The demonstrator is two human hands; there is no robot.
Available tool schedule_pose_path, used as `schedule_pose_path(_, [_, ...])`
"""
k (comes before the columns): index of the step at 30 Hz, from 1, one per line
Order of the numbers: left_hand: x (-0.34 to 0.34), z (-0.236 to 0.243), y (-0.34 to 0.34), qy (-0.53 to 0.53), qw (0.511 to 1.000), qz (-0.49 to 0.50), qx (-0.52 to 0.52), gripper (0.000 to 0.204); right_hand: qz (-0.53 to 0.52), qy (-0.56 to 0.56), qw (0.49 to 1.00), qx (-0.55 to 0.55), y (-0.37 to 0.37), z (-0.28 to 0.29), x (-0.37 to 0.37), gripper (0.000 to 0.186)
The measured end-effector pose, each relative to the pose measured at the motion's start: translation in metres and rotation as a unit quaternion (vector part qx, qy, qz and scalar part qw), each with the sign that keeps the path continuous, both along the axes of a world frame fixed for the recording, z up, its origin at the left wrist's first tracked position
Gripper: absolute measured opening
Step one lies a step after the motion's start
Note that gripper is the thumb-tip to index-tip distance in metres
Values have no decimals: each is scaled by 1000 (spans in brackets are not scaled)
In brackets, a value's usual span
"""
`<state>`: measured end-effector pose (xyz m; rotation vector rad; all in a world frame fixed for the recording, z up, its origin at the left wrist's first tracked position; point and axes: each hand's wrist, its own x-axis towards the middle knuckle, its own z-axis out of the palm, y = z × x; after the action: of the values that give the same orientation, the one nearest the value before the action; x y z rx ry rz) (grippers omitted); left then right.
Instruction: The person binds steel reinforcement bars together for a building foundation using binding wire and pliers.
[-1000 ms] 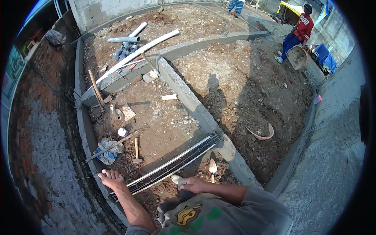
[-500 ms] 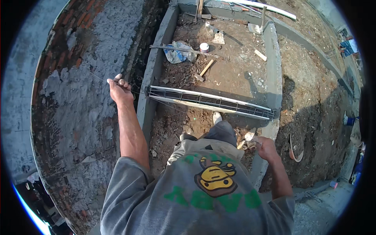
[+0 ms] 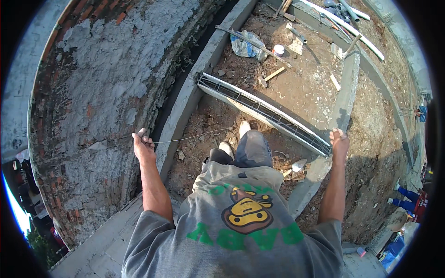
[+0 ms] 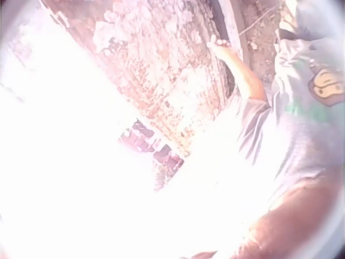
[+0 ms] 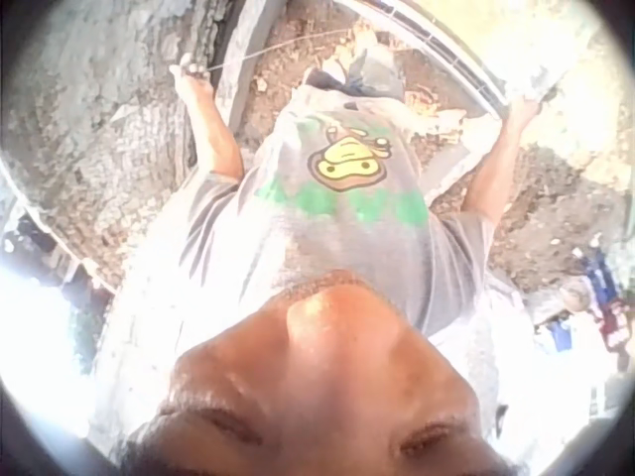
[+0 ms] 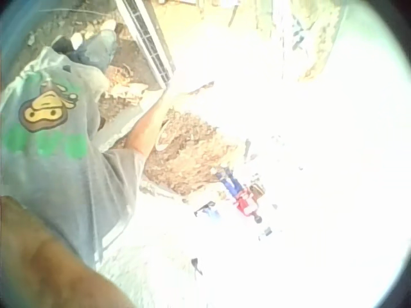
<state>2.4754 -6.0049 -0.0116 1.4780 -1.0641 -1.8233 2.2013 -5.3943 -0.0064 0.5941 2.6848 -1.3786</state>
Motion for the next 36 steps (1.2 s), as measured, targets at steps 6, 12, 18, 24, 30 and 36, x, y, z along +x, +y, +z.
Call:
schedule_pose_path(6, [-13,-5,-14,-96,992,-45,-65,50,-139,75,983,-96,-88,-80,-87,19])
schedule_pose_path(12, [-25,-66,-22,-207,974,-53,-71,48,-133,81,971,-182,-162,-132,-138,34])
schedule_pose_path(18, [-67,-145,37,-156,964,-76,201,35,-217,198,939,-177,-69,-28,-223,28])
schedule_pose_path(24, [-54,-214,21,-193,935,-199,222,37,-56,435,896,-67,15,237,-265,25])
schedule_pose_path(30, [-44,-253,-36,-197,938,-217,183,42,139,383,912,58,-178,211,-211,27])
schedule_pose_path(36, [-115,-381,-22,-149,946,-233,169,51,363,108,916,134,-287,-143,-240,14])
